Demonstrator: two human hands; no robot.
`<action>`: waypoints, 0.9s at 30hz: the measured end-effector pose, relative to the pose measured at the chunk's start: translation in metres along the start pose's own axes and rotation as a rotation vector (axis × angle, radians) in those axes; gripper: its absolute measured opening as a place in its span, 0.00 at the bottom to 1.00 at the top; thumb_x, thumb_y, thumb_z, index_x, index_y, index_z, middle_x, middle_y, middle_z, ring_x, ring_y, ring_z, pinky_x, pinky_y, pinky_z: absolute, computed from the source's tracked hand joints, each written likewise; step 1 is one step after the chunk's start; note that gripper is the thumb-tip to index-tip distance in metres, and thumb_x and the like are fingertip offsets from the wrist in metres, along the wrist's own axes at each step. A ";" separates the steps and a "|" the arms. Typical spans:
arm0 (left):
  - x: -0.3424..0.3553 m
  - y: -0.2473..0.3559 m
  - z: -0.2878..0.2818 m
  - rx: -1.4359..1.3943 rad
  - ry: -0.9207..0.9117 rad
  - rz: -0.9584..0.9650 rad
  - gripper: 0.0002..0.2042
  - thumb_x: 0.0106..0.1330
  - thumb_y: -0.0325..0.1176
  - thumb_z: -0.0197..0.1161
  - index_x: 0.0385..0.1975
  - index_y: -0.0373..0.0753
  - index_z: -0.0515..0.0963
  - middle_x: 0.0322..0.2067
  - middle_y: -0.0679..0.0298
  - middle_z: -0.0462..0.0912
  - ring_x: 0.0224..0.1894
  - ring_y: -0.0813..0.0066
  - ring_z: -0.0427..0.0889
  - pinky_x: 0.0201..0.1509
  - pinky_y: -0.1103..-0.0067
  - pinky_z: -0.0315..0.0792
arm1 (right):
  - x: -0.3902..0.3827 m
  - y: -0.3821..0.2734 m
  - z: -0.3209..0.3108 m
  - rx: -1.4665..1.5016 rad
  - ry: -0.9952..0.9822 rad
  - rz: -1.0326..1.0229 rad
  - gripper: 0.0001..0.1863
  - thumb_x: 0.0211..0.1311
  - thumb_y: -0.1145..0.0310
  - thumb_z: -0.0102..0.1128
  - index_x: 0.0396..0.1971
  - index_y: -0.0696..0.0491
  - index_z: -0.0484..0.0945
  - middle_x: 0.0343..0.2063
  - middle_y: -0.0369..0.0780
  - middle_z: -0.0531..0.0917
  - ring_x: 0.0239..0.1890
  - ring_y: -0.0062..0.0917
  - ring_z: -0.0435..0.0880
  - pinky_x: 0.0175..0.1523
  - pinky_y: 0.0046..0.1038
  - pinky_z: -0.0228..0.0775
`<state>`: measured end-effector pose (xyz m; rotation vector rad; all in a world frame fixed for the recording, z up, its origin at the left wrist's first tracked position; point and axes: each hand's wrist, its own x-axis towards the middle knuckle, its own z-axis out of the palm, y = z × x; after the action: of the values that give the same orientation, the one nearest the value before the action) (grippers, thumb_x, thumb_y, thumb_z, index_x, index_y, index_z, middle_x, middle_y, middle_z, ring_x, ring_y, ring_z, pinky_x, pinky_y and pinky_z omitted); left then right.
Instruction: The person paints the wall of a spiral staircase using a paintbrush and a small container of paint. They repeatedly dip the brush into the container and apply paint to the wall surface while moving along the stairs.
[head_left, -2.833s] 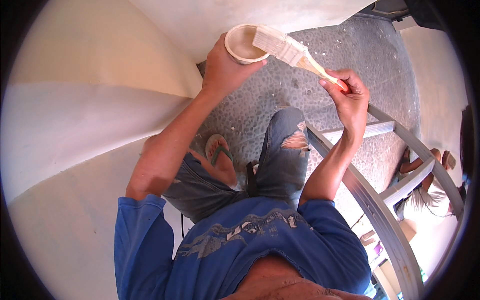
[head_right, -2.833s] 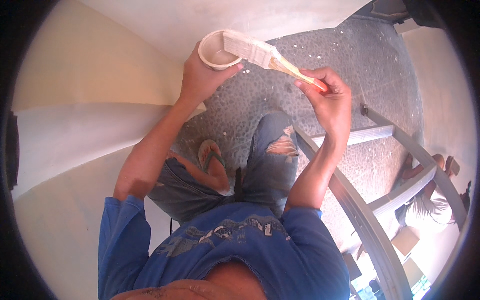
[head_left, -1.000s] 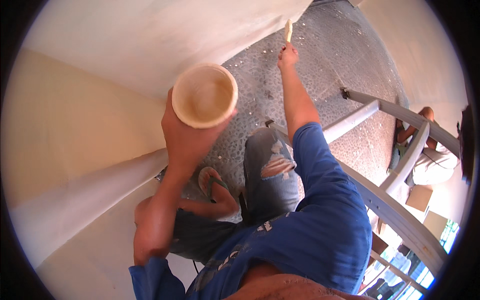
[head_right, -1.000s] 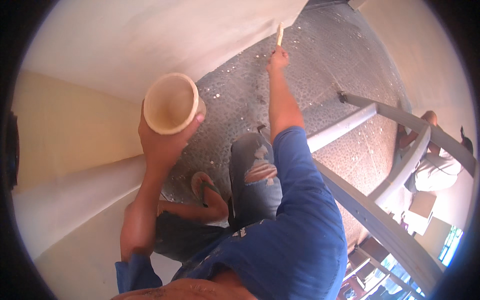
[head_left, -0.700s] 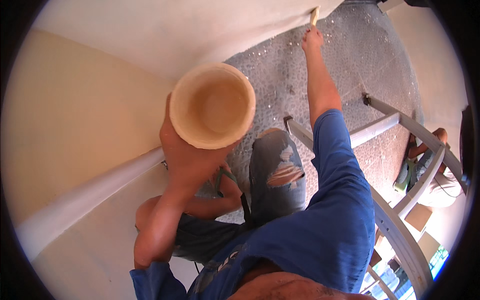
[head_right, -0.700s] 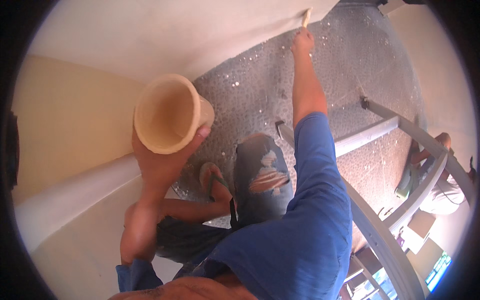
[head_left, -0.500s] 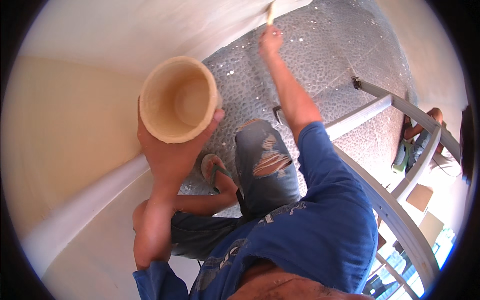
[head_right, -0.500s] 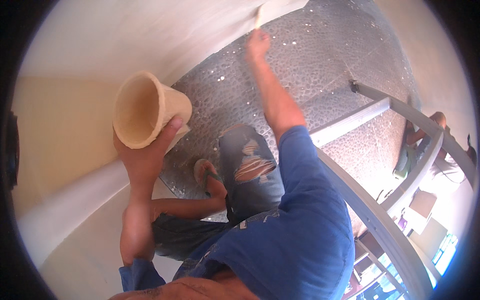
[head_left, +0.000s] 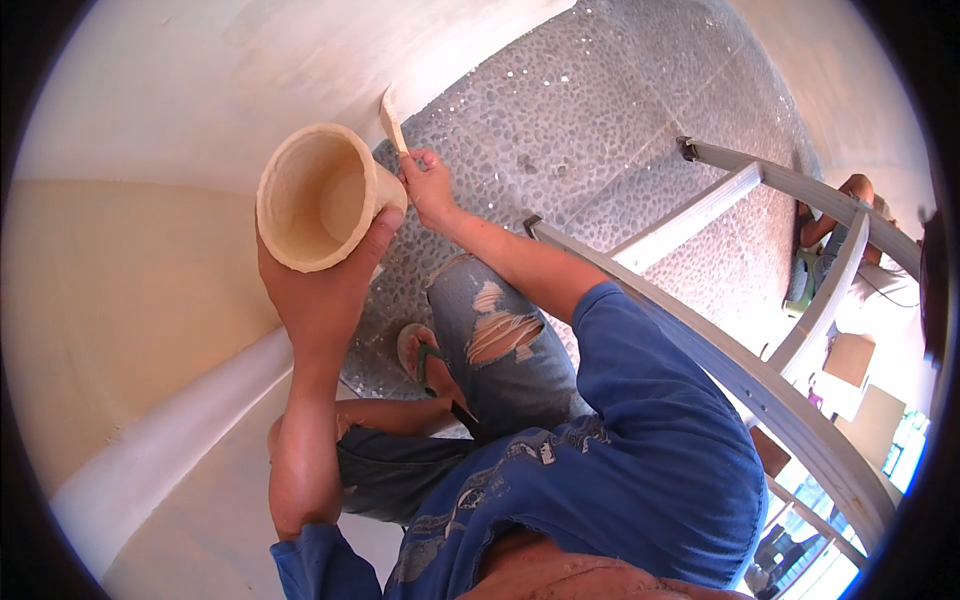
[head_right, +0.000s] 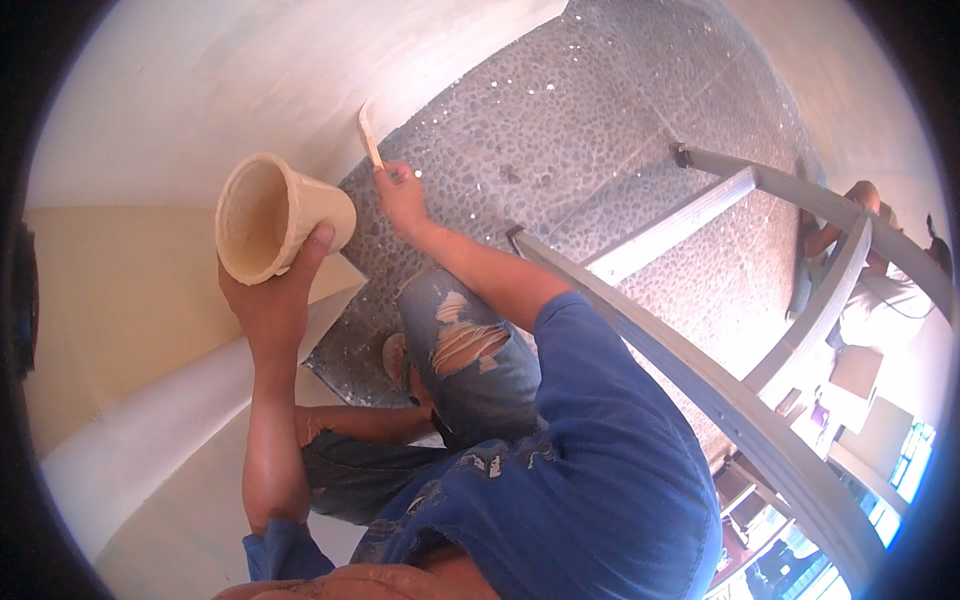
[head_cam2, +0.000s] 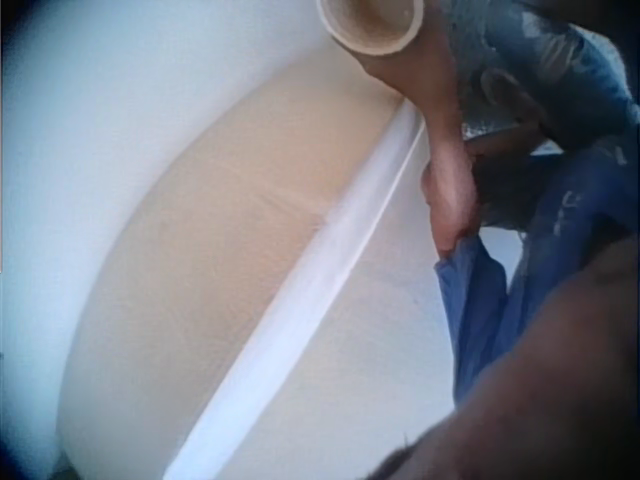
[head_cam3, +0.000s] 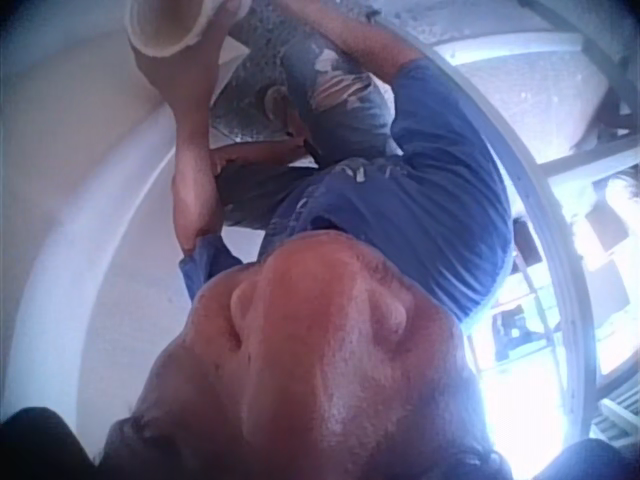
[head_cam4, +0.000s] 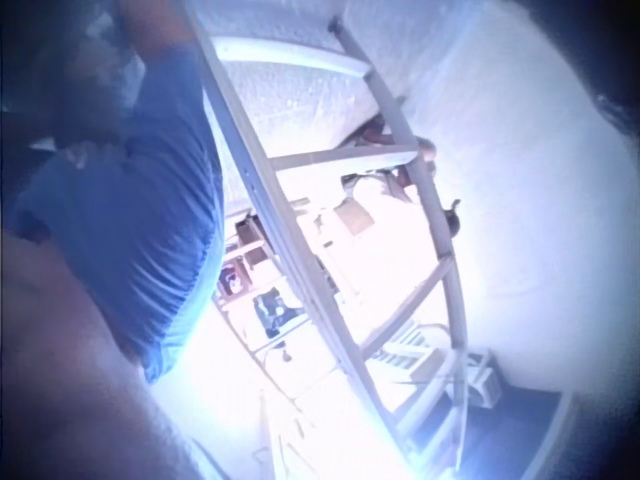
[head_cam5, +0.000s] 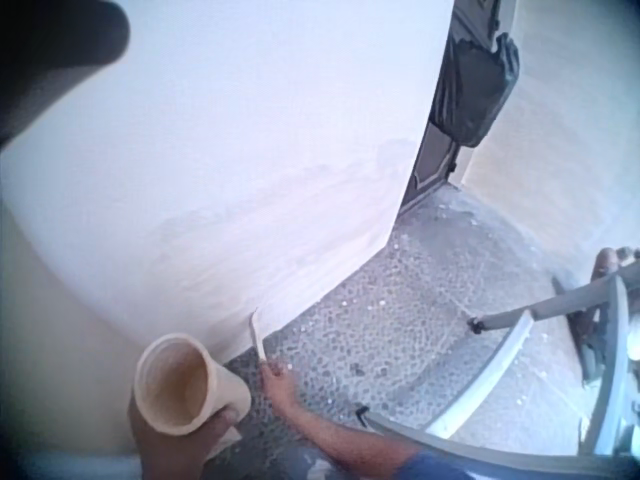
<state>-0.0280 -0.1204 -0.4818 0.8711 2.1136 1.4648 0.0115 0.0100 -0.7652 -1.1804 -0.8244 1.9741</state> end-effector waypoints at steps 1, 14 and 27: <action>0.000 0.000 0.001 0.000 0.006 0.013 0.34 0.49 0.33 0.85 0.55 0.33 0.75 0.50 0.59 0.83 0.52 0.68 0.83 0.57 0.72 0.76 | -0.005 -0.002 0.002 0.045 -0.023 0.022 0.10 0.73 0.63 0.62 0.44 0.53 0.74 0.22 0.34 0.78 0.18 0.16 0.71 0.19 0.19 0.58; 0.002 0.001 0.006 0.004 -0.057 0.038 0.35 0.49 0.33 0.85 0.57 0.33 0.74 0.51 0.58 0.83 0.53 0.68 0.83 0.58 0.72 0.76 | -0.014 -0.067 -0.090 0.076 0.196 -0.018 0.09 0.74 0.64 0.60 0.45 0.50 0.72 0.25 0.34 0.77 0.17 0.12 0.67 0.18 0.17 0.55; 0.010 -0.020 0.038 -0.057 -0.162 0.262 0.37 0.44 0.34 0.87 0.55 0.34 0.75 0.48 0.55 0.85 0.50 0.63 0.85 0.54 0.69 0.79 | 0.009 -0.107 -0.122 0.131 0.448 -0.196 0.12 0.75 0.62 0.57 0.48 0.53 0.69 0.26 0.39 0.80 0.17 0.14 0.68 0.18 0.20 0.57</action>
<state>-0.0153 -0.0925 -0.5143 1.2391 1.8862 1.5140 0.1440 0.0983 -0.7316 -1.3389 -0.5452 1.5009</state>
